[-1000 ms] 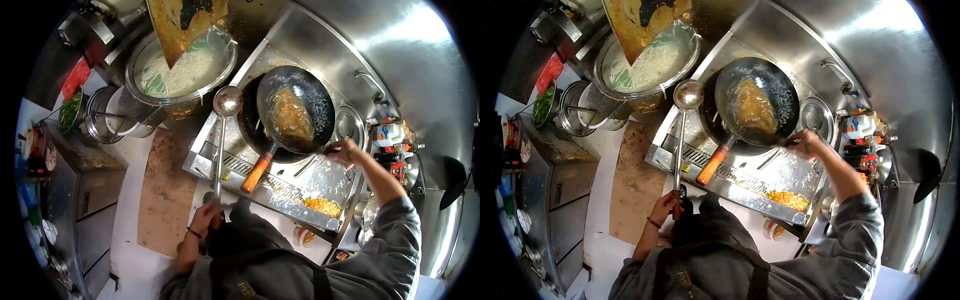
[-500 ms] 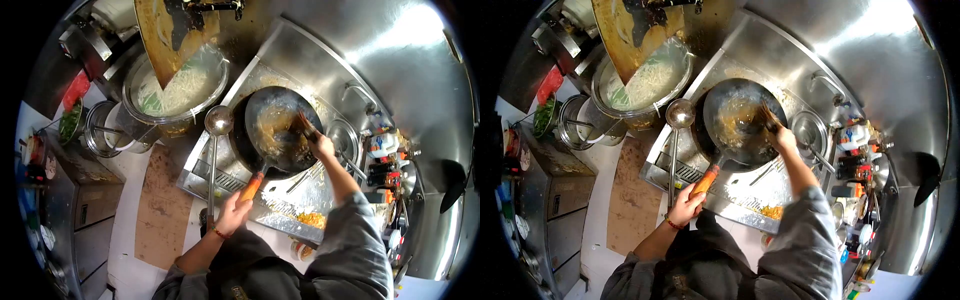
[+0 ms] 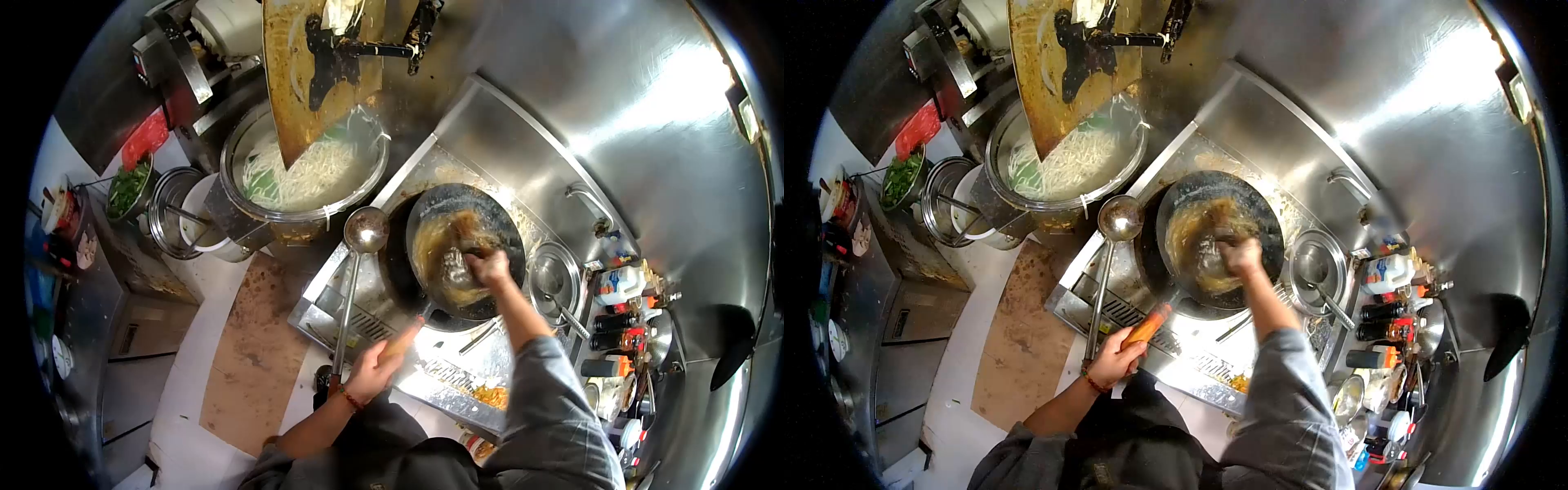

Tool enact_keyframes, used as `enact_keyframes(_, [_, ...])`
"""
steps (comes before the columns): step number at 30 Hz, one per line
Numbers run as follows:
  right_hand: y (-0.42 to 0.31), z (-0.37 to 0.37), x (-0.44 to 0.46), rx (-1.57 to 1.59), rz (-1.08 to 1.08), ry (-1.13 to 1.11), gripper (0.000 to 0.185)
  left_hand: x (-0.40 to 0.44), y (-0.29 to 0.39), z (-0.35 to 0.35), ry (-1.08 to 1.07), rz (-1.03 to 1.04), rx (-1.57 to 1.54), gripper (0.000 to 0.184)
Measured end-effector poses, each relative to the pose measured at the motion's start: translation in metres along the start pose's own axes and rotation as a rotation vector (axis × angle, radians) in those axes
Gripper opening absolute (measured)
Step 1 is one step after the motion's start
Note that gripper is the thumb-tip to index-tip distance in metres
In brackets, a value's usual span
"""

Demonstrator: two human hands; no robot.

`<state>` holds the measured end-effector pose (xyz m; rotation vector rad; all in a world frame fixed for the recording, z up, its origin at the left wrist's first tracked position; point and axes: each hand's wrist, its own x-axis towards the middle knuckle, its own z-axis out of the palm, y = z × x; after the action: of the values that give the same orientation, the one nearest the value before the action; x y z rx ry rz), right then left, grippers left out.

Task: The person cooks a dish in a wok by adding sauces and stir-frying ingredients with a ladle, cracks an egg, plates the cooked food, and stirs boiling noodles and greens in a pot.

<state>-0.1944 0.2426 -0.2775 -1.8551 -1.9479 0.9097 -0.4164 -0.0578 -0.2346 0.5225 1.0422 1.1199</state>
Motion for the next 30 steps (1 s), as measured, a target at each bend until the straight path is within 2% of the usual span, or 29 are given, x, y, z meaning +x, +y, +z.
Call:
enact_keyframes(2, [-0.046,0.019,-0.057,0.239,-0.115,-0.193,0.043,-0.003,0.002,-0.001,-0.018,-0.013,0.003,0.029])
enact_keyframes(4, [-0.059,-0.021,-0.103,0.259,-0.272,-0.43,0.046,-0.006,0.005,-0.003,-0.047,-0.02,-0.027,0.023])
enact_keyframes(5, [-0.084,-0.068,-0.127,0.02,-0.143,-0.53,0.048,-0.006,0.006,-0.003,-0.059,-0.049,-0.073,0.022])
enact_keyframes(6, [-0.075,-0.102,-0.125,-0.201,0.139,-0.708,0.053,-0.007,0.012,-0.001,-0.058,-0.085,-0.092,0.019])
enact_keyframes(8, [-0.049,-0.167,-0.096,-0.712,0.121,-0.753,0.06,-0.006,0.014,0.0,-0.107,-0.12,-0.154,0.02])
enact_keyframes(10, [0.013,-0.2,-0.01,-0.856,0.088,-0.608,0.033,-0.001,0.018,-0.009,-0.233,-0.173,-0.186,0.023])
enact_keyframes(11, [-0.053,-0.201,-0.005,-1.333,-0.042,-0.336,0.02,0.002,0.018,-0.01,-0.261,-0.198,-0.298,0.027])
enact_keyframes(12, [-0.058,-0.189,0.031,-1.405,-0.166,-0.199,0.015,0.008,0.018,-0.011,-0.292,-0.222,-0.364,0.027])
enact_keyframes(14, [-0.084,-0.161,0.065,-1.525,-0.648,0.086,0.022,0.025,0.005,-0.016,-0.3,-0.245,-0.444,0.028])
enact_keyframes(15, [-0.112,-0.146,0.071,-1.512,-0.67,-0.018,0.025,0.041,-0.011,-0.024,-0.452,-0.333,-0.665,0.027])
enact_keyframes(16, [-0.106,-0.147,0.082,-1.501,-0.69,0.032,0.024,0.051,-0.02,-0.029,-0.609,-0.417,-0.882,0.026])
enact_keyframes(17, [-0.084,-0.155,0.081,-1.421,-0.669,0.088,0.021,0.054,-0.018,-0.027,-0.6,-0.426,-0.876,0.026])
enact_keyframes(18, [-0.062,-0.164,0.079,-1.337,-0.652,0.142,0.018,0.06,-0.01,-0.024,-0.503,-0.501,-0.72,0.025])
enact_keyframes(19, [-0.047,-0.178,0.067,-1.275,-0.243,0.057,0.016,0.068,0.001,-0.017,-0.416,-0.563,-0.558,0.023])
enact_keyframes(20, [-0.009,-0.193,0.042,-1.333,-0.12,0.046,0.018,0.057,0.027,0.002,-0.417,-0.525,-0.436,0.018])
enact_keyframes(21, [0.028,-0.209,0.017,-1.396,0.003,0.028,0.022,0.054,0.024,0.007,-0.382,-0.504,-0.303,0.013])
enact_keyframes(22, [0.05,-0.228,-0.02,-1.55,0.197,-0.356,0.025,0.047,0.027,0.017,-0.404,-0.518,-0.333,0.012])
enact_keyframes(23, [0.11,-0.252,-0.055,-1.296,0.247,-0.131,0.029,0.04,0.03,0.025,-0.427,-0.532,-0.365,0.011])
enact_keyframes(24, [0.111,-0.266,-0.117,-1.094,0.341,-0.056,0.034,0.036,0.027,0.028,-0.426,-0.51,-0.302,0.012])
enact_keyframes(27, [0.064,-0.261,-0.257,-0.689,0.398,0.127,0.042,0.023,0.021,0.039,-0.396,-0.489,-0.265,0.016])
enact_keyframes(28, [0.095,-0.238,-0.312,-0.438,0.35,0.254,0.044,0.017,0.015,0.04,-0.361,-0.476,-0.165,0.018])
enact_keyframes(29, [0.096,-0.221,-0.332,-0.199,0.245,0.394,0.045,0.014,0.015,0.043,-0.365,-0.45,-0.147,0.019])
enact_keyframes(30, [0.09,-0.204,-0.35,-0.046,0.226,0.446,0.042,0.01,0.019,0.046,-0.38,-0.422,-0.111,0.02])
